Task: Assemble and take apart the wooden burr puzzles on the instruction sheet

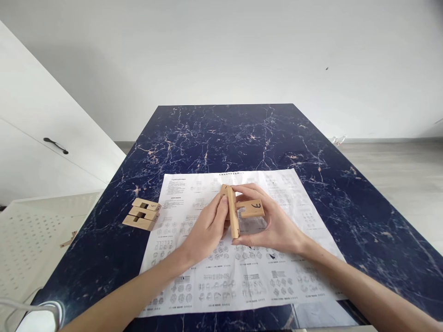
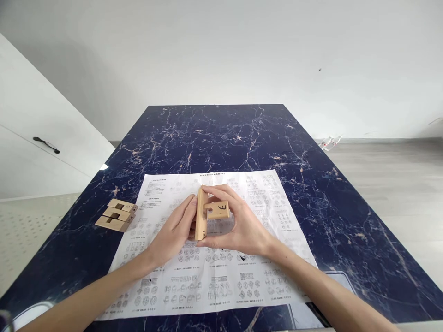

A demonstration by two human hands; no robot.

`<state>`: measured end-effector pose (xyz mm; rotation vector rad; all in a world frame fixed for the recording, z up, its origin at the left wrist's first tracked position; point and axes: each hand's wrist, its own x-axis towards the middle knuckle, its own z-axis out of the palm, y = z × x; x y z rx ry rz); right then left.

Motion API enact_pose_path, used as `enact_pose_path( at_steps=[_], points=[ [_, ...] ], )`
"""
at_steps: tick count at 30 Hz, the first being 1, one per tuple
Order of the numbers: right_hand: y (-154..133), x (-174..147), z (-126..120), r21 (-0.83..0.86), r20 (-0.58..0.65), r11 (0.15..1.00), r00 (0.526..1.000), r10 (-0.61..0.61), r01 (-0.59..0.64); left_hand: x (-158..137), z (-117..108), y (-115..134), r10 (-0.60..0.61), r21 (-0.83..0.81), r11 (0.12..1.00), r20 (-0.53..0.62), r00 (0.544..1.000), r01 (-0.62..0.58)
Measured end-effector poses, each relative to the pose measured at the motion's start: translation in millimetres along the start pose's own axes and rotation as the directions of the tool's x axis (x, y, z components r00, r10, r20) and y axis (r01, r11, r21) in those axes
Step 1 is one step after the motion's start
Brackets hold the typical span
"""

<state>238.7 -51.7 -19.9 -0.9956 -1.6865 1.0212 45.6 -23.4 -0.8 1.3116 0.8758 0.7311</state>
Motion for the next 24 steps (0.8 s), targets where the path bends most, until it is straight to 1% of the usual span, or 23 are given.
enact_pose_path(
  at_steps=[4,6,8,10,12,15,17,19,22,24],
  points=[
    [-1,0,0,-0.023,-0.022,1.000,1.000,-0.011,0.010,0,-2,2,-0.094,-0.090,0.991,0.032,0.995,0.096],
    [1,1,-1,-0.040,-0.029,0.999,0.999,-0.013,0.012,2,-6,4,-0.104,-0.099,0.990,0.009,0.995,0.105],
    [4,1,0,-0.101,-0.024,0.995,0.999,-0.026,0.023,7,-12,5,-0.074,-0.121,0.990,-0.058,0.996,0.067],
    [9,2,1,-0.230,-0.004,0.972,0.999,-0.054,0.052,13,-20,5,-0.013,-0.169,0.986,-0.141,0.990,-0.011],
    [14,3,4,-0.380,0.037,0.919,0.994,-0.100,0.107,20,-27,2,0.042,-0.217,0.972,-0.211,0.977,-0.088],
    [21,6,9,-0.526,0.128,0.829,0.981,-0.144,0.190,28,-33,-4,0.055,-0.262,0.957,-0.270,0.961,-0.128],
    [23,7,11,-0.576,0.166,0.789,0.976,-0.142,0.213,30,-33,-8,0.045,-0.281,0.951,-0.286,0.957,-0.129],
    [22,8,11,-0.614,0.166,0.762,0.978,-0.130,0.206,30,-32,-9,0.037,-0.288,0.950,-0.285,0.958,-0.123],
    [19,7,9,-0.654,0.119,0.740,0.988,-0.102,0.155,28,-31,-7,0.043,-0.273,0.955,-0.268,0.963,-0.119],
    [19,7,6,-0.647,0.082,0.754,0.993,-0.081,0.115,27,-31,-5,0.052,-0.259,0.959,-0.246,0.968,-0.118]
  ],
)
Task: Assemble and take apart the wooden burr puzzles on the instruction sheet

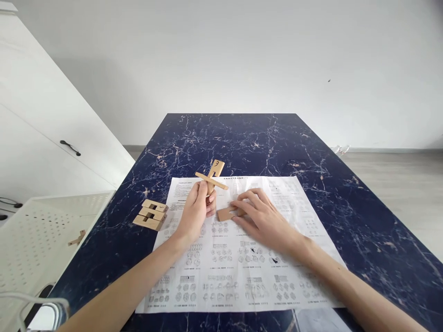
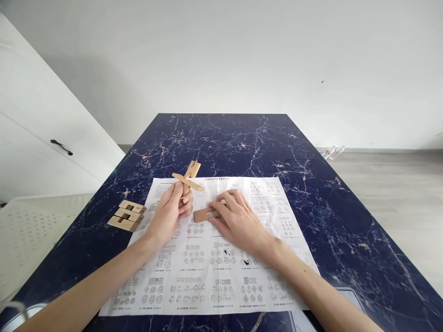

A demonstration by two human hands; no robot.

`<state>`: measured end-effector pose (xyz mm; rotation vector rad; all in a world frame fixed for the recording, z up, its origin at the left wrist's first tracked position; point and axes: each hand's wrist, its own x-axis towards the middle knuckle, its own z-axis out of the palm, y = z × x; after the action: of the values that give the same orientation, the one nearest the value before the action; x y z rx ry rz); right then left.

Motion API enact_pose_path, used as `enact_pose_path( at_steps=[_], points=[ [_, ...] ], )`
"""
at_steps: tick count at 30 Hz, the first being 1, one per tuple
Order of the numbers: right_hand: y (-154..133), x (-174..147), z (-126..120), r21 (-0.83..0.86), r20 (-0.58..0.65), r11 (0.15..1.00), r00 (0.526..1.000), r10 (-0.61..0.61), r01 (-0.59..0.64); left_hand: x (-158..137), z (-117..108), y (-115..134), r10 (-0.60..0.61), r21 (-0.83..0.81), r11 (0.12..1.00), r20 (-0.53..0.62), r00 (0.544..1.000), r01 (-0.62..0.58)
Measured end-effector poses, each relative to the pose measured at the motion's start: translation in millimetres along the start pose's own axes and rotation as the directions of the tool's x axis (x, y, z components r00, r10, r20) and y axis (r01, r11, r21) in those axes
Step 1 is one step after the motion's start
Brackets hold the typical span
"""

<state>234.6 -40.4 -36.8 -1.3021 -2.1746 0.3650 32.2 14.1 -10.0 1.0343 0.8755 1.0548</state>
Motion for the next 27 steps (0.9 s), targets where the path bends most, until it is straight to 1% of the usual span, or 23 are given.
enact_pose_path(
  at_steps=[3,6,9,12,17,19,21,23,25,27],
  points=[
    [4,-1,-2,0.057,-0.011,0.997,0.998,0.057,-0.056,-1,0,3,-0.005,0.015,1.000,0.034,0.999,0.004],
    [8,-1,-3,0.074,-0.010,0.993,0.996,0.093,-0.092,-1,-1,5,-0.040,0.009,0.999,0.048,0.998,0.040],
    [8,-2,-5,0.068,0.000,0.992,0.994,0.107,-0.107,0,-2,5,-0.078,-0.038,0.996,0.055,0.995,0.080],
    [8,-2,-6,0.065,0.013,0.991,0.993,0.119,-0.119,0,-2,4,-0.090,-0.083,0.992,0.069,0.994,0.095],
    [6,-3,-5,0.084,0.040,0.993,0.996,0.077,-0.080,0,-2,6,-0.081,-0.089,0.992,0.083,0.993,0.089],
    [6,-3,-4,0.097,0.035,0.994,0.998,0.042,-0.046,0,-1,7,-0.077,-0.085,0.993,0.085,0.993,0.084],
    [5,-3,-4,0.117,0.029,0.992,0.999,0.042,-0.045,0,-1,8,-0.082,-0.093,0.992,0.084,0.993,0.090],
    [5,-3,-8,0.180,0.043,0.976,0.992,0.116,-0.122,0,-1,9,-0.091,-0.114,0.988,0.077,0.993,0.099],
    [3,-3,-14,0.310,0.079,0.922,0.973,0.217,-0.231,1,-2,9,-0.098,-0.141,0.984,0.067,0.993,0.107],
    [0,-2,-22,0.449,0.108,0.856,0.966,0.235,-0.258,2,-3,7,-0.105,-0.159,0.981,0.054,0.993,0.112]
  ],
)
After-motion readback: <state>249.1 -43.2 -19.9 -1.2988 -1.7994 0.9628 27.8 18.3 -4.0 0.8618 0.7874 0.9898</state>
